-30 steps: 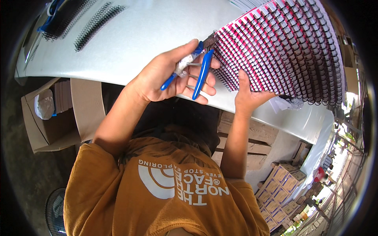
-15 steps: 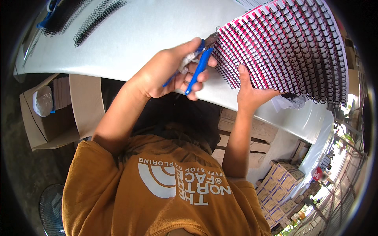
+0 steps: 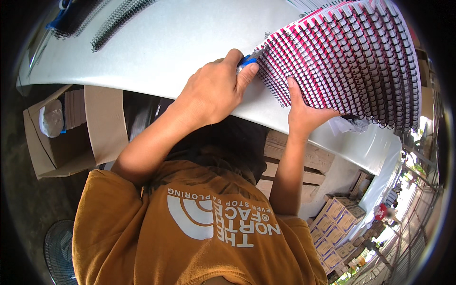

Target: The person trims excess wire from the spiral coils of notebooks using a pair of pliers. They pick up a stack of pink notebooks, use the tool to cut the ends of the spiral bindings one at a time, and then set the stack down on a work surface.

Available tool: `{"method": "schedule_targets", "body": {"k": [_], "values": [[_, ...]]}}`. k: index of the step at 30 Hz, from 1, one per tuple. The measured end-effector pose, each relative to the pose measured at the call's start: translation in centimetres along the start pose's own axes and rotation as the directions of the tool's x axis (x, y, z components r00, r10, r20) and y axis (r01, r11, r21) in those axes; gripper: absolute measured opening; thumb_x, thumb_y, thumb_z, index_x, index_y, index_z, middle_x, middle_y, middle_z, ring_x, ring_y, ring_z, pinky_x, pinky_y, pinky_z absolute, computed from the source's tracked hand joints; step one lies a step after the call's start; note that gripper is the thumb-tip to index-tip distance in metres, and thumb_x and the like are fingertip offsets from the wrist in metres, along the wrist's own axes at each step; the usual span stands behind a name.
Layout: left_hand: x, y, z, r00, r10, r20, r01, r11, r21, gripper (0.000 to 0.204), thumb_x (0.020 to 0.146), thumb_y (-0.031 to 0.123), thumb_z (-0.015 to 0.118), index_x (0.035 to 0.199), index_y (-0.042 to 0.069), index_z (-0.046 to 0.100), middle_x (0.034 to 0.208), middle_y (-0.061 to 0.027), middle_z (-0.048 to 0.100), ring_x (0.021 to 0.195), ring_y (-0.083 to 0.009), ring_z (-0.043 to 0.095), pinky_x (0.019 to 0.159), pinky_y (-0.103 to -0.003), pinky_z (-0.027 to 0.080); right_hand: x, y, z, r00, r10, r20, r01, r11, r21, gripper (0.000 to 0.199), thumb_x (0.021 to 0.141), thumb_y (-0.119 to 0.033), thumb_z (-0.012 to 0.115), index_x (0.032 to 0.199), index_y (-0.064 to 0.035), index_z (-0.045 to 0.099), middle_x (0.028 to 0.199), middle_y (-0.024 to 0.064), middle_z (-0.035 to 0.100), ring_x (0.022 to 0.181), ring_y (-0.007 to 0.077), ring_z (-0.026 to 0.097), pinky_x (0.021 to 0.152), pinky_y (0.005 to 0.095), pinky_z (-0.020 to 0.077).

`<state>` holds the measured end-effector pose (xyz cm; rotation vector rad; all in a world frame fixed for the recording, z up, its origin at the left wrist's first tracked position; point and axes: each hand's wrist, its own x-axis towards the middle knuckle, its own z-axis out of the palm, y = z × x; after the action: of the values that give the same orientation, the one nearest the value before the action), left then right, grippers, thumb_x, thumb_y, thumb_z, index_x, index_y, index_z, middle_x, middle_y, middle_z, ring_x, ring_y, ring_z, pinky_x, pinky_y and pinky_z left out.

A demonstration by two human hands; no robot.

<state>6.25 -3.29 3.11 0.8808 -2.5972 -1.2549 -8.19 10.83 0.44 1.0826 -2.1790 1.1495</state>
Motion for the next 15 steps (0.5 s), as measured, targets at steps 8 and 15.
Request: {"method": "schedule_targets", "body": {"k": [8, 15], "values": [[0.4, -1.2, -0.3, 0.813, 0.058, 0.579, 0.564, 0.163, -0.809, 0.058, 0.096, 0.049, 0.025, 0.109, 0.001, 0.055, 0.078, -0.0093, 0.060, 0.066, -0.0195, 0.060, 0.064, -0.037, 0.055, -0.4, 0.3, 0.2, 0.999, -0.049, -0.004, 0.048, 0.995, -0.089, 0.129, 0.051, -0.018, 0.090, 0.133, 0.0096, -0.006, 0.137, 0.0257, 0.016, 0.128, 0.0348, 0.020, 0.109, 0.0475, 0.0103], [-0.3, 0.2, 0.4, 0.987, -0.130, 0.090, 0.132, 0.991, -0.018, 0.050, 0.097, 0.046, 0.031, 0.104, 0.002, 0.054, 0.072, -0.0057, 0.057, 0.064, -0.0160, 0.057, 0.062, -0.031, 0.045, -0.6, 0.8, 0.2, 0.998, -0.056, -0.010, 0.055, 0.991, -0.118, 0.132, 0.051, -0.019, 0.090, 0.133, 0.0093, -0.009, 0.138, 0.0268, 0.011, 0.129, 0.0357, 0.018, 0.109, 0.0470, 0.0090]]}}
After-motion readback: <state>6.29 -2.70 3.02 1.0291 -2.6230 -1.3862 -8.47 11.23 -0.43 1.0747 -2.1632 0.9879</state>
